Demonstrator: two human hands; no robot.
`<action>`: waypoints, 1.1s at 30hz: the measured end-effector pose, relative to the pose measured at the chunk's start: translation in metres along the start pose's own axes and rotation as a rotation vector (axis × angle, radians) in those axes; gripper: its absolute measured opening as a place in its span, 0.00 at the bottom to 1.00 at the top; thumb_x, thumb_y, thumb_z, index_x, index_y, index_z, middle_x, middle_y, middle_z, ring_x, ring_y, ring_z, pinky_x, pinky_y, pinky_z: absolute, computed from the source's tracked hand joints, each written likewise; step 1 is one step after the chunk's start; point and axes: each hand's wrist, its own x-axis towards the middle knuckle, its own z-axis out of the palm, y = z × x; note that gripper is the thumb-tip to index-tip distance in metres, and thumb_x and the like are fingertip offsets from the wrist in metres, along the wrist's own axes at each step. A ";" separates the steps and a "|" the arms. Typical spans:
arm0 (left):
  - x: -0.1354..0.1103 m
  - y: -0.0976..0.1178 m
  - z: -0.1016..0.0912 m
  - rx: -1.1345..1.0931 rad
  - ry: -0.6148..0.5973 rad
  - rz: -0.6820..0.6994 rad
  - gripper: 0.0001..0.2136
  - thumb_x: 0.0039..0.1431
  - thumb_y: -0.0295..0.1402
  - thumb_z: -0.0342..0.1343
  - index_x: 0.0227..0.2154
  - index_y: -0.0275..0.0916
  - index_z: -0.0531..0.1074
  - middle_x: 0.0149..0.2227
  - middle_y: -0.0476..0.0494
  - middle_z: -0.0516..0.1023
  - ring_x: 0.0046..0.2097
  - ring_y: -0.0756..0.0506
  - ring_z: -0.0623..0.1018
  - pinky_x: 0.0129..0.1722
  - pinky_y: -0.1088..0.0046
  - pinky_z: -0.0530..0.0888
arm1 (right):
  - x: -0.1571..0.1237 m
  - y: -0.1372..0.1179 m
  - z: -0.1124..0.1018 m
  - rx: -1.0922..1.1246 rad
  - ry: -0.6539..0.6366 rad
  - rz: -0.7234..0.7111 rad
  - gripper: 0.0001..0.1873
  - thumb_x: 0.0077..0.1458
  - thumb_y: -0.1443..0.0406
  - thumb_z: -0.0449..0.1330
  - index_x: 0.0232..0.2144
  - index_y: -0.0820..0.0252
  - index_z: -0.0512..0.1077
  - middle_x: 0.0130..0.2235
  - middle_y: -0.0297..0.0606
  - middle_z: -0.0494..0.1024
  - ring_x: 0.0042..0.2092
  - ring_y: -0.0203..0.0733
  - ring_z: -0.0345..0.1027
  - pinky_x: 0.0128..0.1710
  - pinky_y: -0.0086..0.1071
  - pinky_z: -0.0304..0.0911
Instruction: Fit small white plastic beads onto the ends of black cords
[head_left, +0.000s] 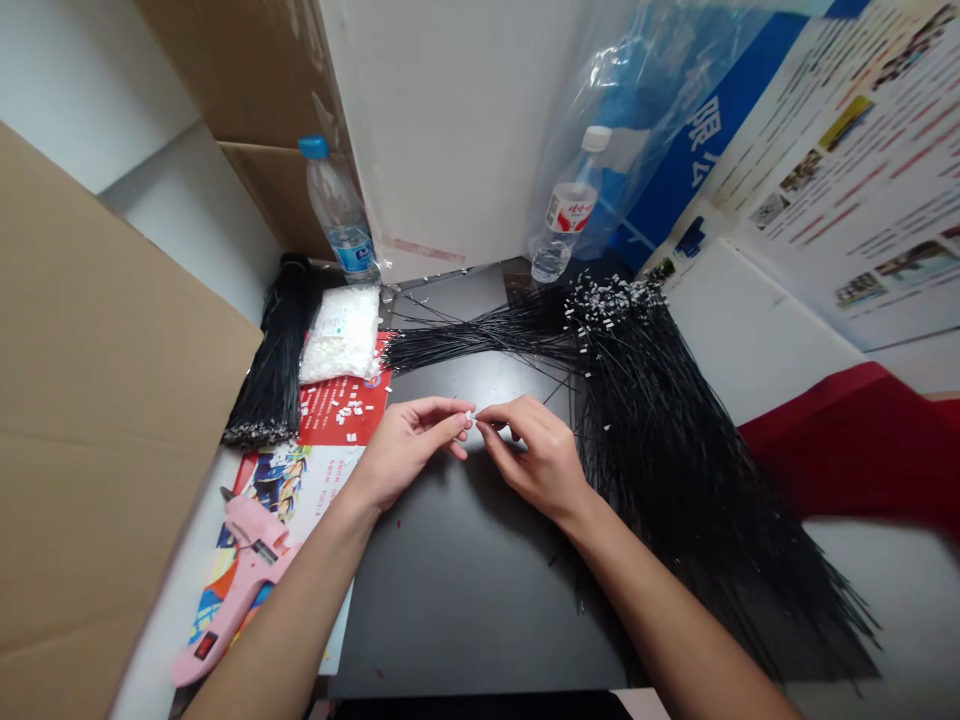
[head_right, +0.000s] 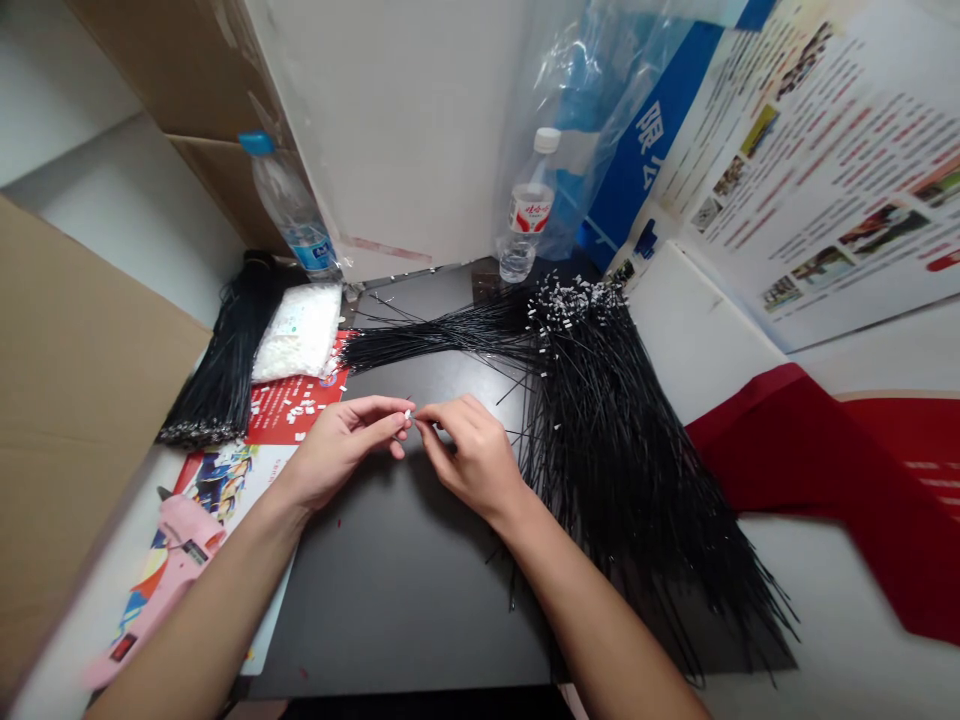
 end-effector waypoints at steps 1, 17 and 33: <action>0.000 0.001 0.000 0.012 0.008 0.002 0.13 0.52 0.38 0.67 0.37 0.36 0.80 0.30 0.47 0.80 0.27 0.51 0.78 0.32 0.75 0.73 | 0.000 -0.001 -0.001 0.019 -0.011 0.057 0.07 0.61 0.68 0.56 0.34 0.58 0.75 0.32 0.38 0.79 0.32 0.38 0.68 0.36 0.33 0.63; -0.001 0.004 0.002 0.094 -0.051 0.023 0.11 0.52 0.38 0.66 0.35 0.37 0.82 0.28 0.46 0.81 0.28 0.50 0.76 0.33 0.73 0.73 | 0.004 -0.001 -0.005 0.606 -0.239 0.652 0.12 0.53 0.58 0.63 0.28 0.62 0.73 0.24 0.31 0.70 0.24 0.30 0.58 0.25 0.25 0.56; -0.001 0.003 0.000 0.068 -0.095 0.002 0.11 0.50 0.37 0.68 0.35 0.37 0.82 0.27 0.46 0.80 0.29 0.49 0.77 0.35 0.72 0.74 | 0.004 0.000 -0.004 0.562 -0.246 0.655 0.11 0.54 0.59 0.61 0.26 0.62 0.72 0.22 0.30 0.69 0.24 0.29 0.56 0.24 0.24 0.54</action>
